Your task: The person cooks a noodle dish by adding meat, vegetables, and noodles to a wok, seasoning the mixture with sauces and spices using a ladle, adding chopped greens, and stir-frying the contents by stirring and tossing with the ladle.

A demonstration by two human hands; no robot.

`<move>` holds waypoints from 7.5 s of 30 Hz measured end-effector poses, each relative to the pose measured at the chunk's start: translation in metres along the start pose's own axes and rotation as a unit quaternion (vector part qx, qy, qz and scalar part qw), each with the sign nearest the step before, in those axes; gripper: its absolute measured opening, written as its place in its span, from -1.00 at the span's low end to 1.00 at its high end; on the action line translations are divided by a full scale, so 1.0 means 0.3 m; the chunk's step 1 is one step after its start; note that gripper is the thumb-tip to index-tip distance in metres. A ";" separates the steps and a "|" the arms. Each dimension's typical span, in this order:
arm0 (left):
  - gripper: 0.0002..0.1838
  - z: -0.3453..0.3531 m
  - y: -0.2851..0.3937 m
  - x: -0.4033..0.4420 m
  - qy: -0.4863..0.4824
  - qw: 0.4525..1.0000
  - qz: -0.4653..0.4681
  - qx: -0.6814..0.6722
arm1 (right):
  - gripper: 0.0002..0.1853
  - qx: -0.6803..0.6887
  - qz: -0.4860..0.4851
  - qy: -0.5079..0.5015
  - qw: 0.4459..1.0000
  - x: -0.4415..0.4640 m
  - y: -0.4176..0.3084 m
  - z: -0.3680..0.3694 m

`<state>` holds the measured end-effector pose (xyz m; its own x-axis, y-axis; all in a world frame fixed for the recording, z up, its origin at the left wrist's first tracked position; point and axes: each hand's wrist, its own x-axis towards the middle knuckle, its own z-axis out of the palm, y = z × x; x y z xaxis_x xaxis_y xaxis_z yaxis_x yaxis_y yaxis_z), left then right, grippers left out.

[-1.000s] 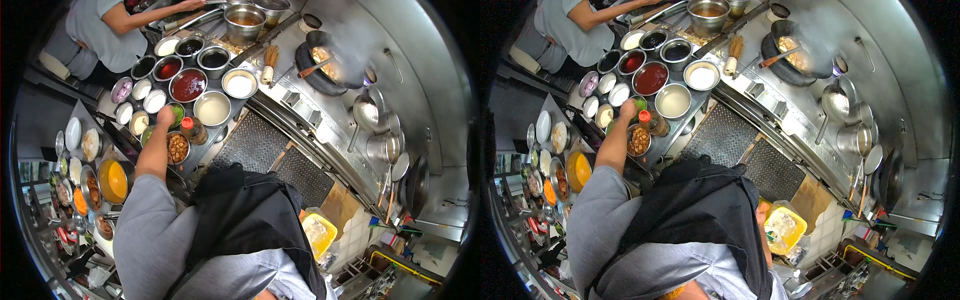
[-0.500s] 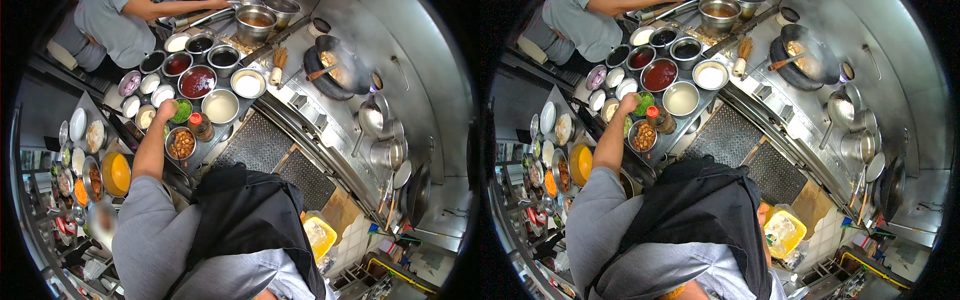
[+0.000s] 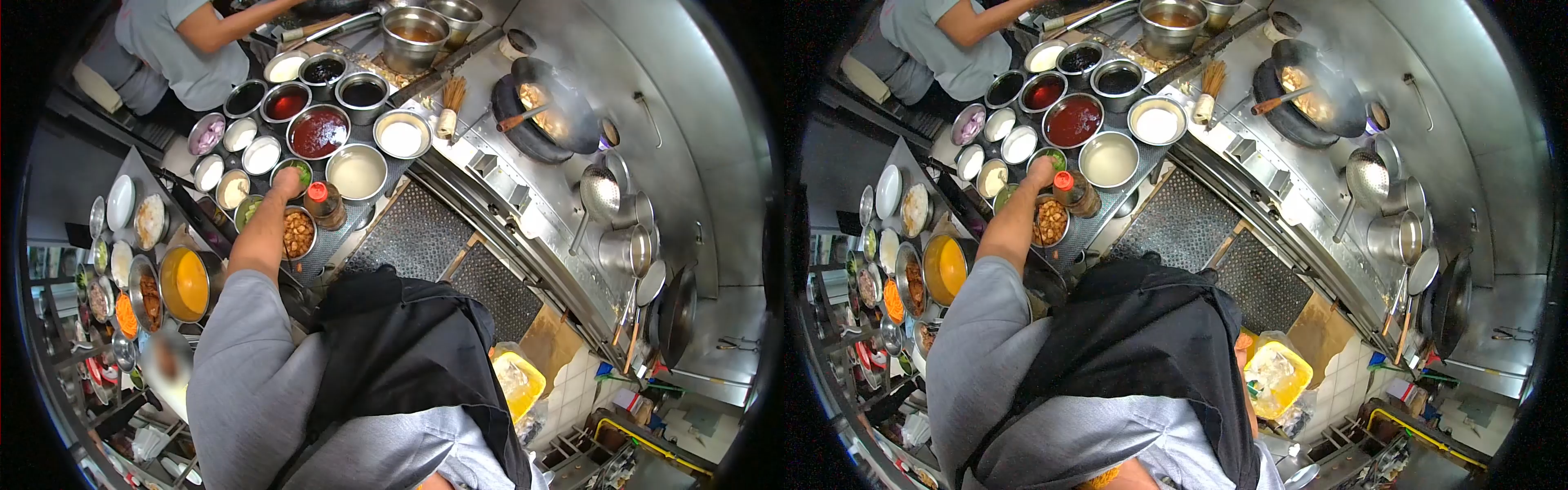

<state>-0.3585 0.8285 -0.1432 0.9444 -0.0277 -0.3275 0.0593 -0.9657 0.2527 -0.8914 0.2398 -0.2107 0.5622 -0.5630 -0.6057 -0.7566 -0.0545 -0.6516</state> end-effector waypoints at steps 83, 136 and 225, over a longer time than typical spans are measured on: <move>-0.78 -0.775 0.761 -0.343 0.055 0.828 0.072 -0.554 | -0.46 0.044 -0.025 0.042 0.998 0.432 -0.364 -0.136; -0.31 -0.302 2.041 0.281 -0.250 0.915 0.082 -0.306 | -0.74 0.453 0.088 -0.140 0.876 1.371 -1.913 -0.068; -0.37 -0.836 1.751 0.219 -0.233 0.933 0.271 -0.026 | -0.64 0.489 0.050 -0.160 0.856 1.152 -1.938 -0.150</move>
<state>-0.1842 0.3842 0.1963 0.5968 -0.6301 -0.4967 -0.3602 -0.7636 0.5359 -0.2720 0.0398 -0.0207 0.6922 -0.2604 -0.6731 -0.2528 0.7860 -0.5641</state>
